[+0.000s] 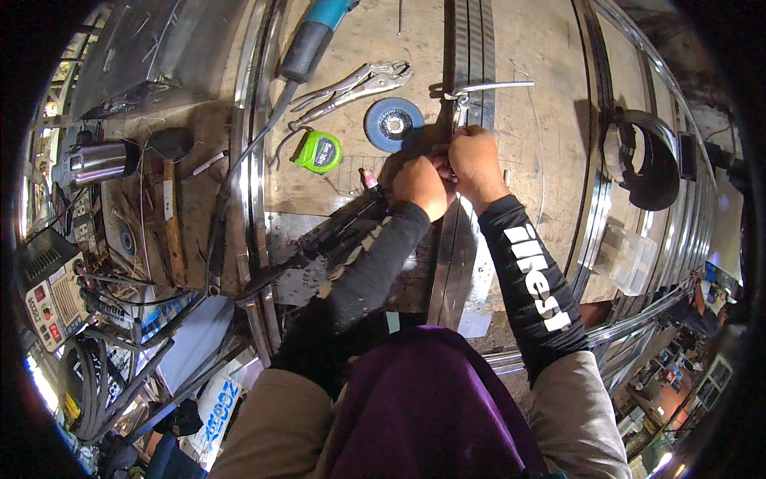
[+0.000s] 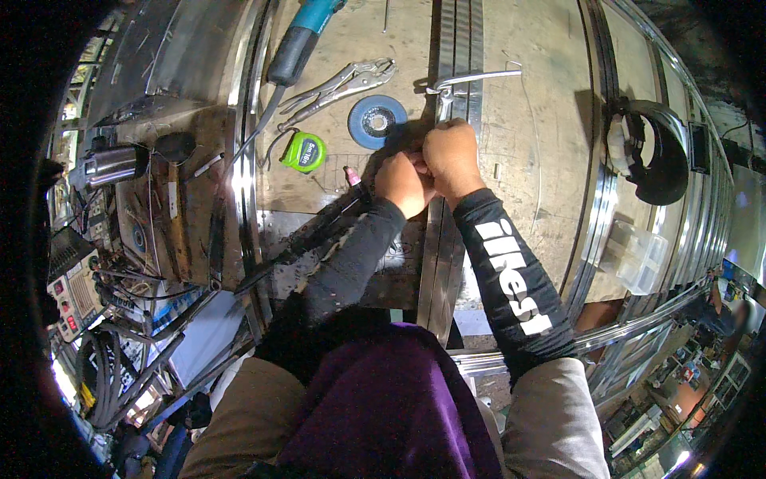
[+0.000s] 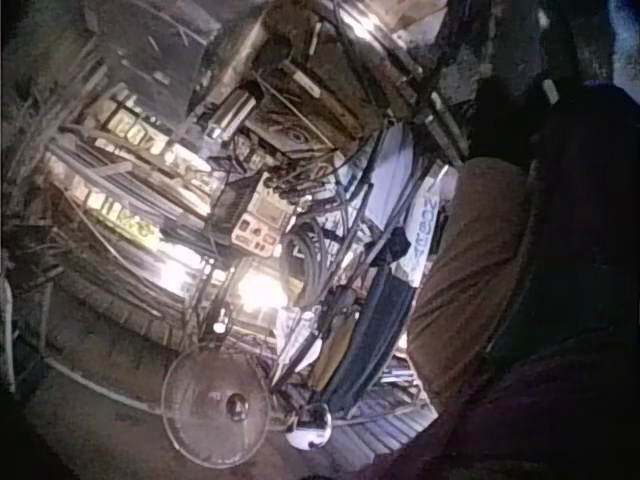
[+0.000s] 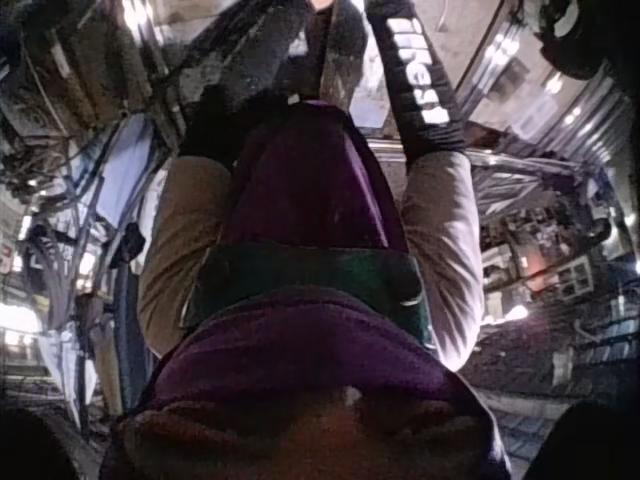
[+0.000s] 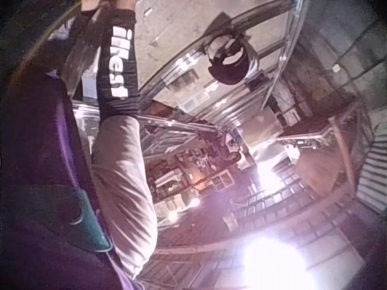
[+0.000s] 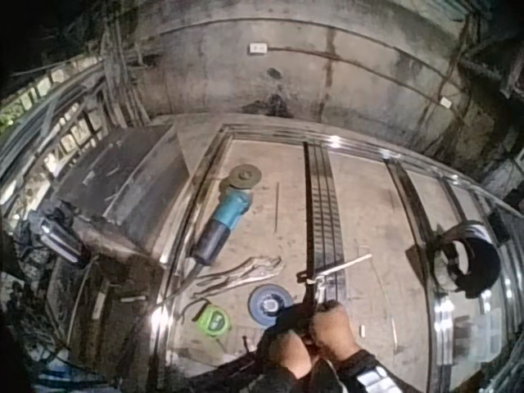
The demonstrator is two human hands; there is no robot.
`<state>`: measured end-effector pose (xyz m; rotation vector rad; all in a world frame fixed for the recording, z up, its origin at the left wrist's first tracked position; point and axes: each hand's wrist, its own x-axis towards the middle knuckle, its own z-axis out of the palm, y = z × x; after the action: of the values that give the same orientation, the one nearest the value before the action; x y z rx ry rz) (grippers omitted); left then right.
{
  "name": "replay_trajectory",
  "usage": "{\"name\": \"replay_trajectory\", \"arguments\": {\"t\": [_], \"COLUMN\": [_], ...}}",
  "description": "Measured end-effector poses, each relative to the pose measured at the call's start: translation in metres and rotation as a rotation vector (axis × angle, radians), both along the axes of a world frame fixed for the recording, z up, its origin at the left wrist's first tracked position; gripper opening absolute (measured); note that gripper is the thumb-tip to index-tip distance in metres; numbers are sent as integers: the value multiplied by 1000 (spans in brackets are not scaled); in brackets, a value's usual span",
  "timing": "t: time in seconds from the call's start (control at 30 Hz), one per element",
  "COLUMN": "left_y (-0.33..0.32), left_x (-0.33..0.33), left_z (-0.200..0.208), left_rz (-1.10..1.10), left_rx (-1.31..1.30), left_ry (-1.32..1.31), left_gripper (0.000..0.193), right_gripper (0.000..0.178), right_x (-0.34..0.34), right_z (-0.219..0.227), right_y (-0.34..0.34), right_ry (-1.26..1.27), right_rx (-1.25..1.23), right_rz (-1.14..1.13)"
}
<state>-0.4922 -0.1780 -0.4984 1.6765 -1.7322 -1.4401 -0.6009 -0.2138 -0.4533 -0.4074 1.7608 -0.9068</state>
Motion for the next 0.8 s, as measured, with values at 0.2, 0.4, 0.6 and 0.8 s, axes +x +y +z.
{"name": "replay_trajectory", "arguments": {"t": [0.2, 0.4, 0.6, 0.8], "left_y": [15, 46, 11, 7], "left_x": [22, -13, -12, -15], "left_z": [-162, -161, 22, 17], "left_rz": [7, 99, -11, 5], "left_rx": [-402, -517, 27, -20], "left_ry": [264, 507, -173, -262], "left_gripper": [59, 52, 37, 39], "right_gripper": [25, 16, 17, 22], "right_x": [81, 93, -60, -100], "right_z": [7, 41, 38, 23], "right_y": [-29, 3, 36, 4], "right_ry": [-485, -371, 169, 392], "right_rx": [-178, -119, -175, -185], "right_rz": [-251, -145, 245, 448]}}
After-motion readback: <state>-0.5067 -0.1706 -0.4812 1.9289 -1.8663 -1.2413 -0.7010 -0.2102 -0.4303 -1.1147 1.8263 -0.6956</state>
